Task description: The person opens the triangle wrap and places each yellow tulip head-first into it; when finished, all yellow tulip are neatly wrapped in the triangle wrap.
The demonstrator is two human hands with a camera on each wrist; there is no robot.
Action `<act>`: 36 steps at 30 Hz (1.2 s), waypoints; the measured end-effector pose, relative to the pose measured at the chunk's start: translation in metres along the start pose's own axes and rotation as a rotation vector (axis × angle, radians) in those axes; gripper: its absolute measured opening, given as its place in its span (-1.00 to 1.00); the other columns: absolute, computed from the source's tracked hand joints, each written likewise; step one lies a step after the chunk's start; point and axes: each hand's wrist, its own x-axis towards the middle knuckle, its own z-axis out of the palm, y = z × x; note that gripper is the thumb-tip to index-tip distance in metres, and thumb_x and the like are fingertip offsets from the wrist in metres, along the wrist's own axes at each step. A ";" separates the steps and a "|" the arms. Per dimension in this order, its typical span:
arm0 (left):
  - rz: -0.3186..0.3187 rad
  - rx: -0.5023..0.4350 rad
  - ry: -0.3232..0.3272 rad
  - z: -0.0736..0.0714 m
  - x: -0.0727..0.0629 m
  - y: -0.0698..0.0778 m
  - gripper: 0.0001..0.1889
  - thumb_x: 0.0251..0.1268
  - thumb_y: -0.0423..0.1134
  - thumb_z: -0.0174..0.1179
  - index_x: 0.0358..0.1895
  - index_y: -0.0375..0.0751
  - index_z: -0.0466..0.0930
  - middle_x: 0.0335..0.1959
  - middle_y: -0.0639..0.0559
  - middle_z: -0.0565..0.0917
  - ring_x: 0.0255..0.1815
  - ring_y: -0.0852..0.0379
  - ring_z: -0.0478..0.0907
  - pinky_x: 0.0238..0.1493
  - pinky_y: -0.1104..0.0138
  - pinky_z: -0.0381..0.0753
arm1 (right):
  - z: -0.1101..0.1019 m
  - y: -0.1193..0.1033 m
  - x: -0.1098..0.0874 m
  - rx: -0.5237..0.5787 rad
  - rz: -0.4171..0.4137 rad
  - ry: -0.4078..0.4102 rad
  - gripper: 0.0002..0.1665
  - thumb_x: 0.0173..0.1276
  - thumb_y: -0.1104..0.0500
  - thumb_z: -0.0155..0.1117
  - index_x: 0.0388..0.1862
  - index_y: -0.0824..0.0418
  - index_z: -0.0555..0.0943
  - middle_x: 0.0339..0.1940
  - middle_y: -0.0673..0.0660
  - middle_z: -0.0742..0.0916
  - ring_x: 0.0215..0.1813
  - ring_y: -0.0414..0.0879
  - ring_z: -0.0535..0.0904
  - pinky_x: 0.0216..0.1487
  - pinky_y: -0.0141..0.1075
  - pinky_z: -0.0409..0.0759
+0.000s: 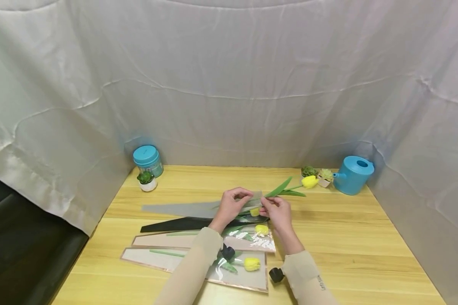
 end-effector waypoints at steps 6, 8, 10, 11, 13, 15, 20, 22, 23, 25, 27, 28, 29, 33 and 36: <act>-0.011 0.003 -0.002 0.002 -0.001 0.000 -0.89 0.44 -0.19 0.34 -0.10 0.03 0.83 -0.14 0.13 0.82 -0.16 0.21 0.71 0.01 0.28 0.69 | 0.001 0.004 0.001 -0.036 -0.001 0.007 -0.64 0.48 0.20 0.38 0.01 0.52 0.63 -0.29 0.07 0.60 -0.47 -0.19 0.65 -0.38 -0.40 0.74; -0.020 0.008 -0.008 0.001 -0.001 0.000 -0.88 0.45 -0.19 0.33 -0.09 -0.02 0.83 -0.14 0.13 0.82 -0.15 0.21 0.71 0.02 0.27 0.69 | 0.001 0.005 0.001 -0.042 0.018 -0.001 -0.64 0.49 0.20 0.36 0.03 0.51 0.62 -0.29 0.10 0.63 -0.45 -0.17 0.64 -0.40 -0.40 0.73; -0.026 0.017 -0.012 0.001 -0.001 -0.001 -0.86 0.45 -0.20 0.32 -0.07 -0.09 0.82 -0.13 0.09 0.82 -0.15 0.21 0.71 0.03 0.27 0.70 | -0.001 0.005 0.000 -0.041 0.053 -0.016 -0.62 0.52 0.18 0.33 0.06 0.51 0.61 -0.27 0.14 0.66 -0.43 -0.18 0.63 -0.39 -0.41 0.72; -0.030 0.024 -0.013 0.000 -0.002 -0.001 -0.85 0.46 -0.21 0.32 -0.06 -0.12 0.82 -0.12 0.08 0.82 -0.14 0.20 0.71 0.03 0.27 0.70 | -0.002 0.006 0.000 -0.034 0.076 -0.024 -0.61 0.53 0.18 0.32 0.08 0.51 0.60 -0.25 0.15 0.68 -0.42 -0.18 0.63 -0.39 -0.42 0.72; -0.040 0.041 -0.013 0.000 -0.002 -0.001 -0.84 0.46 -0.23 0.31 -0.05 -0.17 0.81 -0.12 0.06 0.82 -0.14 0.20 0.71 0.03 0.27 0.70 | -0.005 0.008 0.000 -0.036 0.121 -0.042 -0.60 0.55 0.16 0.28 0.13 0.49 0.58 -0.22 0.18 0.69 -0.41 -0.18 0.62 -0.38 -0.44 0.71; -0.049 0.063 -0.012 0.000 -0.002 -0.002 -0.85 0.46 -0.24 0.31 -0.06 -0.14 0.81 -0.12 0.06 0.82 -0.14 0.21 0.71 0.01 0.28 0.71 | -0.008 0.010 0.000 -0.056 0.150 -0.049 -0.58 0.57 0.14 0.26 0.15 0.49 0.59 -0.19 0.18 0.70 -0.40 -0.20 0.61 -0.36 -0.44 0.71; -0.074 0.108 -0.029 0.001 -0.003 -0.005 -0.87 0.45 -0.24 0.32 -0.06 -0.10 0.81 -0.14 0.10 0.82 -0.15 0.24 0.70 -0.05 0.34 0.70 | -0.014 0.012 -0.001 -0.098 0.161 -0.053 -0.57 0.58 0.17 0.23 0.22 0.48 0.60 -0.11 0.23 0.70 -0.34 -0.17 0.63 -0.27 -0.42 0.74; -0.074 0.115 -0.035 0.001 -0.004 -0.005 -0.86 0.45 -0.25 0.32 -0.05 -0.12 0.81 -0.14 0.09 0.82 -0.15 0.23 0.70 -0.06 0.34 0.69 | -0.017 0.011 -0.002 -0.099 0.150 -0.057 -0.57 0.58 0.19 0.22 0.24 0.48 0.59 -0.05 0.28 0.71 -0.31 -0.15 0.65 -0.22 -0.39 0.76; -0.073 0.115 -0.038 0.001 -0.004 -0.005 -0.85 0.45 -0.24 0.32 -0.04 -0.14 0.81 -0.13 0.09 0.82 -0.14 0.23 0.70 -0.06 0.34 0.69 | -0.019 0.009 -0.002 -0.105 0.143 -0.057 -0.57 0.58 0.19 0.22 0.25 0.48 0.58 -0.02 0.29 0.71 -0.29 -0.14 0.66 -0.19 -0.38 0.76; -0.076 0.112 -0.045 0.001 -0.004 -0.006 -0.83 0.46 -0.23 0.31 -0.03 -0.17 0.81 -0.12 0.09 0.82 -0.14 0.22 0.70 -0.07 0.34 0.69 | -0.026 0.003 -0.001 -0.136 0.114 -0.055 -0.57 0.58 0.19 0.22 0.27 0.46 0.57 0.04 0.32 0.70 -0.25 -0.14 0.67 -0.15 -0.37 0.76; -0.083 0.110 -0.052 0.001 -0.005 -0.006 -0.83 0.46 -0.21 0.31 -0.03 -0.16 0.81 -0.12 0.09 0.82 -0.14 0.22 0.69 -0.09 0.34 0.69 | -0.037 -0.005 0.002 -0.177 0.077 -0.043 -0.57 0.58 0.18 0.22 0.29 0.43 0.56 0.08 0.34 0.70 -0.21 -0.13 0.70 -0.08 -0.34 0.76; -0.088 0.107 -0.057 0.001 -0.005 -0.006 -0.82 0.46 -0.20 0.31 -0.02 -0.15 0.81 -0.12 0.10 0.81 -0.14 0.22 0.69 -0.09 0.35 0.69 | -0.043 -0.009 0.004 -0.210 0.048 -0.030 -0.57 0.58 0.18 0.23 0.28 0.41 0.57 0.10 0.35 0.69 -0.19 -0.12 0.70 -0.06 -0.33 0.76; -0.092 0.106 -0.061 0.001 -0.006 -0.006 -0.82 0.46 -0.19 0.31 -0.02 -0.15 0.81 -0.12 0.11 0.81 -0.14 0.23 0.69 -0.10 0.35 0.69 | -0.050 -0.014 0.007 -0.251 0.014 -0.019 -0.58 0.57 0.18 0.24 0.28 0.40 0.58 0.12 0.35 0.69 -0.15 -0.12 0.70 -0.03 -0.33 0.75; -0.104 0.102 -0.067 0.002 -0.006 -0.007 -0.82 0.46 -0.18 0.32 -0.02 -0.13 0.81 -0.13 0.12 0.81 -0.14 0.23 0.68 -0.11 0.36 0.69 | -0.083 -0.030 0.024 -0.440 -0.136 0.043 -0.61 0.57 0.16 0.26 0.24 0.35 0.64 0.16 0.34 0.71 0.03 -0.03 0.67 0.07 -0.28 0.69; -0.104 0.101 -0.064 0.002 -0.007 -0.008 -0.83 0.45 -0.18 0.32 -0.03 -0.12 0.81 -0.14 0.14 0.81 -0.15 0.24 0.68 -0.12 0.36 0.68 | -0.107 -0.033 0.039 -0.596 -0.208 0.041 -0.61 0.59 0.13 0.24 0.23 0.33 0.66 0.23 0.35 0.68 0.23 0.14 0.59 0.23 -0.11 0.62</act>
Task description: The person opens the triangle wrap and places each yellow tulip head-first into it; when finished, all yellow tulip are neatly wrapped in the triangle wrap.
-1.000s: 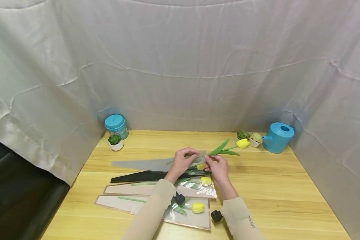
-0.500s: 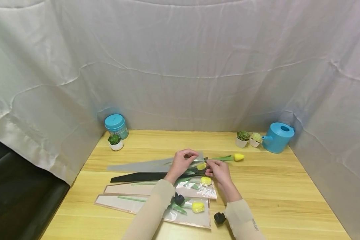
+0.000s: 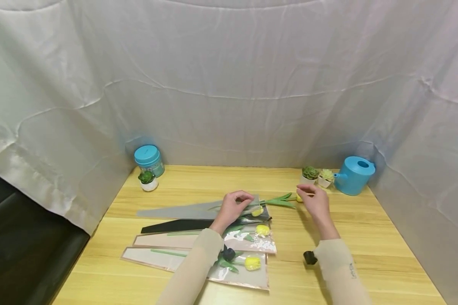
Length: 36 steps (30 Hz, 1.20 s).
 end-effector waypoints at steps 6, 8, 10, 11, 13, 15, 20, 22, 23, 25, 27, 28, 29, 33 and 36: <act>0.027 0.009 -0.003 0.002 -0.003 -0.004 -0.83 0.45 -0.19 0.32 -0.04 -0.13 0.81 -0.14 0.13 0.81 -0.17 0.26 0.69 -0.12 0.37 0.69 | -0.015 0.037 0.017 -0.183 -0.047 -0.181 -0.54 0.60 0.14 0.20 0.35 0.35 0.56 0.44 0.48 0.47 0.45 0.46 0.36 0.43 0.26 0.39; 0.030 0.006 -0.008 0.003 -0.004 -0.004 -0.83 0.46 -0.19 0.32 -0.04 -0.14 0.81 -0.14 0.12 0.82 -0.17 0.25 0.69 -0.12 0.37 0.69 | -0.014 0.046 0.019 -0.233 -0.070 -0.238 -0.50 0.59 0.13 0.21 0.39 0.35 0.52 0.45 0.51 0.42 0.42 0.49 0.37 0.38 0.29 0.42; 0.024 0.003 -0.011 0.003 -0.005 -0.004 -0.83 0.45 -0.18 0.32 -0.04 -0.12 0.81 -0.13 0.14 0.81 -0.17 0.26 0.69 -0.12 0.37 0.69 | -0.011 0.052 0.019 -0.266 -0.106 -0.268 -0.48 0.57 0.14 0.23 0.41 0.35 0.50 0.42 0.51 0.42 0.36 0.47 0.42 0.33 0.27 0.46; 0.024 0.000 -0.010 0.003 -0.005 -0.005 -0.83 0.46 -0.18 0.32 -0.04 -0.12 0.81 -0.13 0.14 0.81 -0.17 0.26 0.69 -0.12 0.37 0.69 | -0.010 0.054 0.019 -0.275 -0.127 -0.270 -0.48 0.56 0.16 0.25 0.40 0.35 0.51 0.40 0.50 0.44 0.31 0.44 0.46 0.29 0.25 0.49; 0.024 -0.008 -0.007 0.003 -0.005 -0.004 -0.83 0.45 -0.18 0.32 -0.04 -0.11 0.81 -0.13 0.14 0.81 -0.16 0.25 0.69 -0.12 0.36 0.69 | -0.008 0.057 0.019 -0.282 -0.165 -0.267 -0.49 0.52 0.20 0.27 0.36 0.37 0.54 0.33 0.49 0.48 0.20 0.39 0.51 0.20 0.19 0.54; 0.028 -0.006 0.000 0.003 -0.004 -0.005 -0.83 0.45 -0.18 0.32 -0.04 -0.11 0.81 -0.13 0.15 0.81 -0.16 0.25 0.69 -0.11 0.36 0.69 | -0.006 0.058 0.019 -0.283 -0.195 -0.264 -0.53 0.50 0.22 0.30 0.32 0.38 0.57 0.27 0.48 0.53 0.13 0.34 0.52 0.11 0.14 0.56; 0.037 -0.004 0.008 0.002 -0.002 -0.005 -0.82 0.46 -0.18 0.32 -0.03 -0.15 0.81 -0.14 0.16 0.81 -0.16 0.24 0.69 -0.11 0.35 0.69 | -0.003 0.058 0.021 -0.334 -0.244 -0.262 -0.67 0.49 0.19 0.34 0.15 0.32 0.69 0.15 0.41 0.61 0.17 0.32 0.47 0.12 0.14 0.49; 0.037 -0.005 0.007 0.002 -0.002 -0.005 -0.80 0.46 -0.18 0.32 -0.03 -0.18 0.80 -0.13 0.15 0.81 -0.16 0.24 0.69 -0.11 0.35 0.69 | -0.003 0.057 0.021 -0.354 -0.257 -0.264 -0.74 0.48 0.20 0.36 0.07 0.27 0.73 0.12 0.36 0.64 0.21 0.31 0.46 0.19 0.18 0.46; 0.036 -0.005 0.006 0.001 -0.002 -0.005 -0.80 0.46 -0.18 0.32 -0.03 -0.18 0.80 -0.13 0.15 0.81 -0.16 0.24 0.69 -0.11 0.35 0.69 | -0.003 0.056 0.022 -0.363 -0.265 -0.268 -0.78 0.47 0.21 0.37 0.02 0.25 0.74 0.10 0.35 0.66 0.21 0.32 0.47 0.22 0.20 0.45; 0.033 -0.004 0.006 0.001 -0.001 -0.004 -0.80 0.46 -0.18 0.32 -0.02 -0.19 0.80 -0.13 0.14 0.81 -0.16 0.24 0.69 -0.10 0.35 0.69 | -0.002 0.056 0.022 -0.373 -0.276 -0.281 -0.85 0.46 0.22 0.37 -0.06 0.21 0.76 0.06 0.32 0.68 0.19 0.31 0.48 0.26 0.23 0.44; 0.031 -0.003 0.005 0.000 -0.001 -0.004 -0.79 0.46 -0.17 0.32 -0.02 -0.19 0.80 -0.13 0.14 0.81 -0.16 0.25 0.69 -0.10 0.35 0.69 | -0.002 0.055 0.022 -0.378 -0.277 -0.290 -0.89 0.45 0.21 0.38 -0.12 0.18 0.77 0.05 0.30 0.68 0.17 0.29 0.50 0.28 0.25 0.44; 0.029 -0.002 0.004 0.000 -0.001 -0.003 -0.79 0.46 -0.17 0.32 -0.02 -0.19 0.80 -0.13 0.13 0.81 -0.16 0.25 0.69 -0.10 0.35 0.69 | -0.002 0.054 0.021 -0.380 -0.275 -0.295 -0.91 0.45 0.21 0.38 -0.14 0.18 0.77 0.05 0.30 0.68 0.17 0.30 0.51 0.29 0.26 0.44; 0.027 -0.001 0.004 -0.001 -0.001 -0.003 -0.79 0.46 -0.17 0.32 -0.02 -0.19 0.80 -0.13 0.13 0.81 -0.16 0.25 0.69 -0.10 0.35 0.69 | -0.002 0.054 0.021 -0.383 -0.266 -0.299 -0.91 0.46 0.20 0.38 -0.15 0.17 0.77 0.05 0.30 0.67 0.17 0.29 0.51 0.29 0.26 0.44; 0.016 -0.003 0.008 -0.001 -0.001 -0.003 -0.82 0.45 -0.19 0.33 -0.04 -0.16 0.81 -0.14 0.14 0.81 -0.15 0.25 0.69 -0.09 0.35 0.69 | -0.003 0.052 0.018 -0.411 -0.261 -0.305 -0.90 0.50 0.22 0.32 -0.12 0.20 0.74 0.06 0.32 0.63 0.17 0.30 0.51 0.28 0.26 0.44; 0.000 -0.006 0.020 -0.001 -0.001 -0.003 -0.86 0.44 -0.20 0.34 -0.07 -0.10 0.82 -0.15 0.15 0.81 -0.16 0.25 0.69 -0.08 0.35 0.69 | -0.004 0.048 0.017 -0.430 -0.271 -0.297 -0.89 0.52 0.24 0.28 -0.12 0.23 0.72 0.06 0.34 0.61 0.17 0.30 0.50 0.27 0.26 0.44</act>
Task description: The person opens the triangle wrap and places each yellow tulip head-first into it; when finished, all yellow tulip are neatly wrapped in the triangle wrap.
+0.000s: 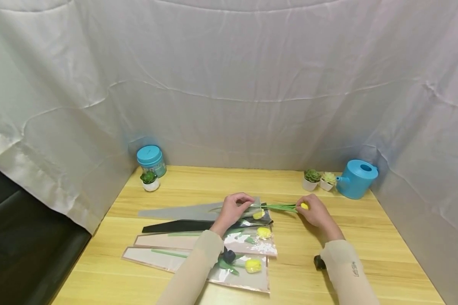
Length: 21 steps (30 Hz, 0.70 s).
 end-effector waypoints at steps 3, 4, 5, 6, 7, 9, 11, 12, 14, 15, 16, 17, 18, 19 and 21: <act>-0.008 -0.005 0.003 -0.001 0.000 0.000 -0.87 0.43 -0.21 0.35 -0.07 -0.09 0.82 -0.16 0.15 0.81 -0.16 0.25 0.69 -0.08 0.35 0.69 | -0.003 -0.003 -0.002 -0.001 0.004 0.015 -0.90 0.52 0.25 0.28 -0.13 0.23 0.71 0.05 0.33 0.60 0.15 0.29 0.51 0.25 0.27 0.44; -0.008 -0.006 0.002 -0.001 0.000 0.001 -0.87 0.43 -0.21 0.35 -0.07 -0.10 0.82 -0.16 0.14 0.81 -0.16 0.25 0.69 -0.07 0.35 0.69 | -0.004 -0.004 -0.003 0.003 0.008 0.021 -0.90 0.52 0.24 0.27 -0.12 0.22 0.70 0.05 0.33 0.59 0.15 0.29 0.51 0.25 0.28 0.44; -0.008 -0.008 -0.001 -0.002 0.000 0.001 -0.86 0.43 -0.22 0.35 -0.07 -0.13 0.82 -0.15 0.13 0.82 -0.16 0.24 0.69 -0.07 0.34 0.69 | -0.004 -0.005 -0.004 0.007 0.014 0.025 -0.91 0.53 0.24 0.27 -0.12 0.22 0.70 0.06 0.32 0.58 0.16 0.29 0.51 0.25 0.28 0.44; -0.006 -0.011 -0.004 -0.002 0.000 0.001 -0.85 0.44 -0.21 0.34 -0.06 -0.15 0.81 -0.15 0.12 0.82 -0.16 0.24 0.69 -0.07 0.34 0.69 | -0.005 -0.006 -0.005 0.011 0.019 0.030 -0.91 0.53 0.23 0.27 -0.11 0.21 0.69 0.06 0.32 0.57 0.16 0.30 0.51 0.25 0.28 0.45; -0.005 -0.014 -0.008 -0.002 0.000 0.001 -0.84 0.43 -0.21 0.34 -0.05 -0.16 0.81 -0.15 0.11 0.82 -0.16 0.24 0.69 -0.06 0.34 0.69 | -0.005 -0.007 -0.006 0.016 0.021 0.036 -0.91 0.54 0.23 0.27 -0.11 0.20 0.69 0.07 0.31 0.57 0.17 0.29 0.52 0.25 0.28 0.45; -0.002 -0.019 -0.012 -0.003 0.000 0.002 -0.83 0.44 -0.21 0.34 -0.05 -0.17 0.81 -0.14 0.10 0.82 -0.16 0.24 0.69 -0.06 0.35 0.69 | -0.005 -0.011 -0.007 0.023 0.024 0.046 -0.91 0.55 0.22 0.26 -0.10 0.19 0.68 0.08 0.30 0.56 0.18 0.30 0.51 0.25 0.28 0.45; 0.003 -0.025 -0.012 -0.003 0.000 0.002 -0.83 0.44 -0.21 0.34 -0.05 -0.18 0.81 -0.13 0.09 0.82 -0.16 0.24 0.69 -0.06 0.35 0.69 | -0.005 -0.016 -0.007 0.030 0.021 0.056 -0.91 0.56 0.21 0.25 -0.08 0.19 0.67 0.09 0.29 0.56 0.18 0.29 0.51 0.23 0.26 0.46; 0.006 -0.028 -0.011 -0.003 0.000 0.003 -0.84 0.44 -0.21 0.34 -0.05 -0.17 0.81 -0.13 0.08 0.82 -0.16 0.24 0.69 -0.07 0.35 0.70 | -0.005 -0.019 -0.007 0.032 0.017 0.062 -0.91 0.56 0.21 0.25 -0.08 0.20 0.67 0.09 0.28 0.56 0.18 0.29 0.51 0.23 0.25 0.47; 0.011 -0.031 -0.011 -0.002 0.000 0.003 -0.84 0.44 -0.21 0.34 -0.06 -0.16 0.81 -0.13 0.09 0.82 -0.16 0.24 0.69 -0.07 0.35 0.70 | -0.003 -0.026 -0.006 0.035 0.006 0.069 -0.91 0.55 0.21 0.26 -0.07 0.20 0.67 0.07 0.27 0.55 0.16 0.27 0.52 0.21 0.21 0.49; 0.013 -0.031 -0.009 -0.002 0.000 0.003 -0.85 0.44 -0.22 0.34 -0.06 -0.15 0.81 -0.13 0.09 0.82 -0.16 0.24 0.69 -0.07 0.35 0.70 | -0.002 -0.029 -0.005 0.036 -0.005 0.070 -0.90 0.55 0.22 0.26 -0.07 0.20 0.67 0.06 0.27 0.56 0.14 0.27 0.52 0.18 0.19 0.49; 0.014 -0.033 -0.009 -0.001 -0.001 0.004 -0.86 0.43 -0.22 0.34 -0.07 -0.14 0.81 -0.13 0.10 0.82 -0.16 0.24 0.70 -0.07 0.35 0.70 | -0.001 -0.033 -0.005 0.038 -0.010 0.075 -0.91 0.54 0.21 0.27 -0.08 0.20 0.67 0.05 0.26 0.57 0.13 0.25 0.53 0.17 0.18 0.50; 0.015 -0.033 -0.009 -0.001 -0.001 0.004 -0.86 0.43 -0.22 0.35 -0.07 -0.13 0.82 -0.13 0.11 0.82 -0.16 0.24 0.70 -0.07 0.35 0.71 | 0.001 -0.036 -0.004 0.038 -0.017 0.078 -0.91 0.54 0.21 0.28 -0.08 0.20 0.68 0.05 0.26 0.57 0.12 0.25 0.54 0.16 0.17 0.51; 0.018 -0.032 -0.009 0.000 -0.001 0.005 -0.86 0.43 -0.22 0.35 -0.07 -0.13 0.82 -0.13 0.12 0.82 -0.16 0.25 0.70 -0.07 0.36 0.70 | 0.002 -0.040 -0.003 0.041 -0.023 0.081 -0.91 0.53 0.21 0.29 -0.09 0.20 0.68 0.04 0.26 0.58 0.11 0.25 0.55 0.15 0.17 0.52; 0.021 -0.036 -0.011 0.001 -0.001 0.005 -0.86 0.43 -0.22 0.35 -0.07 -0.13 0.82 -0.12 0.12 0.82 -0.15 0.25 0.70 -0.07 0.36 0.70 | 0.003 -0.044 -0.002 0.040 -0.029 0.082 -0.91 0.53 0.20 0.29 -0.10 0.19 0.68 0.03 0.25 0.58 0.10 0.24 0.55 0.14 0.18 0.52; 0.028 -0.045 -0.013 0.002 -0.001 0.007 -0.86 0.43 -0.22 0.35 -0.07 -0.12 0.82 -0.12 0.12 0.82 -0.15 0.24 0.70 -0.06 0.35 0.71 | 0.007 -0.051 -0.001 0.037 -0.039 0.085 -0.92 0.52 0.20 0.30 -0.11 0.18 0.69 0.02 0.25 0.59 0.09 0.22 0.56 0.14 0.19 0.54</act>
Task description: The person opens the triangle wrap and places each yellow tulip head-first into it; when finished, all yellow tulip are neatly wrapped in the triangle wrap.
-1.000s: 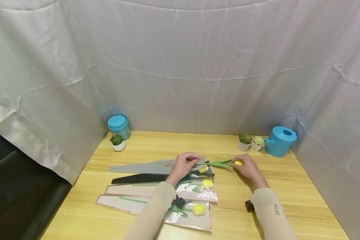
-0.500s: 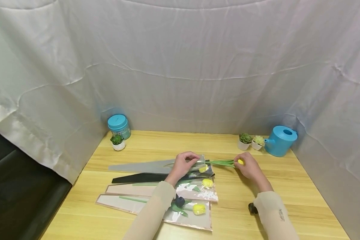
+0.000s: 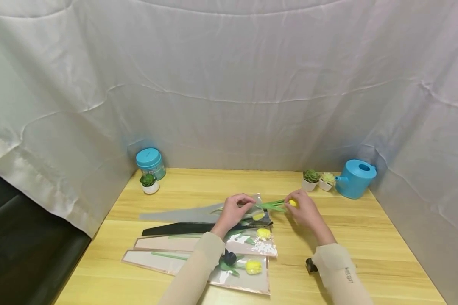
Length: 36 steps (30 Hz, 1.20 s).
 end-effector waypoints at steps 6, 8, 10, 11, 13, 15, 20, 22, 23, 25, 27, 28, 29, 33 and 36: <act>0.005 -0.028 0.003 0.003 -0.002 0.003 -0.87 0.43 -0.18 0.35 -0.09 -0.05 0.83 -0.08 0.11 0.81 -0.13 0.22 0.71 -0.06 0.34 0.71 | 0.013 -0.018 0.006 0.000 0.002 -0.012 -0.93 0.51 0.21 0.32 -0.12 0.18 0.69 0.03 0.26 0.59 0.10 0.22 0.58 0.20 0.19 0.57; 0.005 -0.034 0.008 0.003 -0.002 0.004 -0.87 0.42 -0.17 0.36 -0.09 -0.04 0.83 -0.08 0.11 0.81 -0.13 0.21 0.72 -0.06 0.34 0.71 | 0.017 -0.024 0.007 0.002 0.010 -0.013 -0.94 0.50 0.22 0.33 -0.13 0.18 0.69 0.03 0.25 0.59 0.10 0.22 0.59 0.21 0.18 0.57; 0.009 -0.038 0.011 0.004 -0.002 0.005 -0.87 0.42 -0.17 0.36 -0.09 -0.03 0.83 -0.09 0.11 0.81 -0.13 0.19 0.72 -0.06 0.34 0.72 | 0.021 -0.029 0.008 0.003 0.012 -0.015 -0.94 0.49 0.23 0.33 -0.13 0.19 0.70 0.03 0.26 0.60 0.11 0.22 0.59 0.23 0.18 0.57; 0.012 -0.039 0.011 0.004 -0.002 0.006 -0.87 0.41 -0.16 0.36 -0.09 -0.04 0.83 -0.09 0.11 0.81 -0.13 0.19 0.73 -0.06 0.34 0.72 | 0.023 -0.031 0.008 0.005 0.016 -0.017 -0.94 0.49 0.22 0.33 -0.13 0.18 0.70 0.04 0.25 0.60 0.12 0.22 0.59 0.24 0.18 0.58; 0.016 -0.038 0.008 0.005 -0.002 0.006 -0.87 0.41 -0.17 0.36 -0.09 -0.04 0.83 -0.10 0.11 0.81 -0.14 0.18 0.73 -0.07 0.35 0.72 | 0.027 -0.035 0.009 0.010 0.019 -0.021 -0.94 0.48 0.22 0.34 -0.13 0.18 0.70 0.04 0.24 0.60 0.13 0.21 0.59 0.26 0.17 0.58; 0.017 -0.035 0.002 0.006 -0.002 0.006 -0.88 0.42 -0.18 0.36 -0.09 -0.03 0.83 -0.10 0.12 0.81 -0.14 0.19 0.72 -0.08 0.36 0.71 | 0.030 -0.039 0.009 0.012 0.007 -0.022 -0.94 0.48 0.24 0.34 -0.13 0.18 0.70 0.03 0.25 0.60 0.12 0.21 0.60 0.24 0.17 0.58; 0.012 -0.040 -0.007 0.007 -0.002 0.005 -0.88 0.43 -0.20 0.35 -0.09 -0.02 0.83 -0.10 0.13 0.81 -0.14 0.21 0.71 -0.10 0.37 0.71 | 0.036 -0.040 0.011 0.034 0.001 -0.016 -0.90 0.47 0.22 0.37 -0.09 0.18 0.71 0.04 0.25 0.61 0.12 0.19 0.59 0.22 0.16 0.58; 0.014 -0.043 -0.007 0.007 -0.002 0.005 -0.88 0.43 -0.20 0.34 -0.09 -0.03 0.83 -0.09 0.13 0.81 -0.14 0.21 0.71 -0.09 0.37 0.71 | 0.035 -0.037 0.011 0.070 0.018 -0.014 -0.82 0.47 0.18 0.39 -0.01 0.19 0.71 0.07 0.25 0.62 0.15 0.19 0.58 0.24 0.16 0.57; 0.015 -0.046 -0.006 0.007 -0.002 0.005 -0.88 0.43 -0.21 0.34 -0.08 -0.05 0.83 -0.09 0.12 0.81 -0.14 0.20 0.71 -0.09 0.36 0.72 | 0.034 -0.035 0.011 0.091 0.019 -0.013 -0.77 0.47 0.16 0.38 0.04 0.21 0.71 0.09 0.26 0.62 0.17 0.19 0.58 0.24 0.17 0.56; 0.016 -0.046 -0.003 0.006 -0.002 0.005 -0.87 0.43 -0.21 0.34 -0.08 -0.07 0.82 -0.09 0.12 0.81 -0.14 0.20 0.72 -0.07 0.36 0.72 | 0.031 -0.031 0.010 0.158 0.040 -0.016 -0.65 0.49 0.11 0.37 0.16 0.23 0.67 0.16 0.27 0.63 0.21 0.18 0.56 0.28 0.15 0.55; 0.015 -0.046 0.004 0.005 -0.002 0.005 -0.87 0.42 -0.21 0.35 -0.08 -0.08 0.82 -0.09 0.11 0.81 -0.14 0.18 0.72 -0.06 0.36 0.72 | 0.028 -0.026 0.008 0.250 0.065 -0.038 -0.57 0.53 0.08 0.33 0.27 0.24 0.62 0.23 0.28 0.62 0.18 0.18 0.59 0.23 0.11 0.59; 0.013 -0.048 0.008 0.005 -0.002 0.005 -0.87 0.42 -0.21 0.35 -0.08 -0.09 0.82 -0.10 0.10 0.81 -0.14 0.18 0.72 -0.06 0.36 0.71 | 0.027 -0.023 0.008 0.298 0.077 -0.051 -0.54 0.55 0.07 0.31 0.31 0.25 0.60 0.28 0.29 0.62 0.16 0.17 0.61 0.21 0.08 0.60; 0.013 -0.048 0.013 0.004 -0.002 0.005 -0.87 0.41 -0.21 0.35 -0.08 -0.09 0.83 -0.10 0.10 0.82 -0.14 0.16 0.73 -0.06 0.36 0.71 | 0.026 -0.020 0.007 0.343 0.090 -0.068 -0.51 0.57 0.06 0.27 0.36 0.25 0.57 0.32 0.29 0.60 0.14 0.16 0.62 0.18 0.04 0.62; 0.010 -0.050 0.025 0.003 -0.002 0.004 -0.87 0.41 -0.21 0.36 -0.09 -0.08 0.83 -0.11 0.08 0.82 -0.14 0.12 0.73 -0.07 0.35 0.71 | 0.022 -0.011 0.003 0.495 0.120 -0.126 -0.45 0.62 0.06 0.19 0.47 0.27 0.47 0.45 0.34 0.52 0.13 0.19 0.68 0.21 -0.06 0.64; 0.006 -0.051 0.023 0.003 -0.003 0.004 -0.87 0.41 -0.21 0.36 -0.08 -0.06 0.82 -0.11 0.08 0.81 -0.13 0.12 0.73 -0.08 0.35 0.71 | 0.022 -0.008 0.001 0.559 0.126 -0.138 -0.43 0.63 0.09 0.18 0.49 0.31 0.43 0.46 0.38 0.50 0.18 0.24 0.68 0.30 0.00 0.61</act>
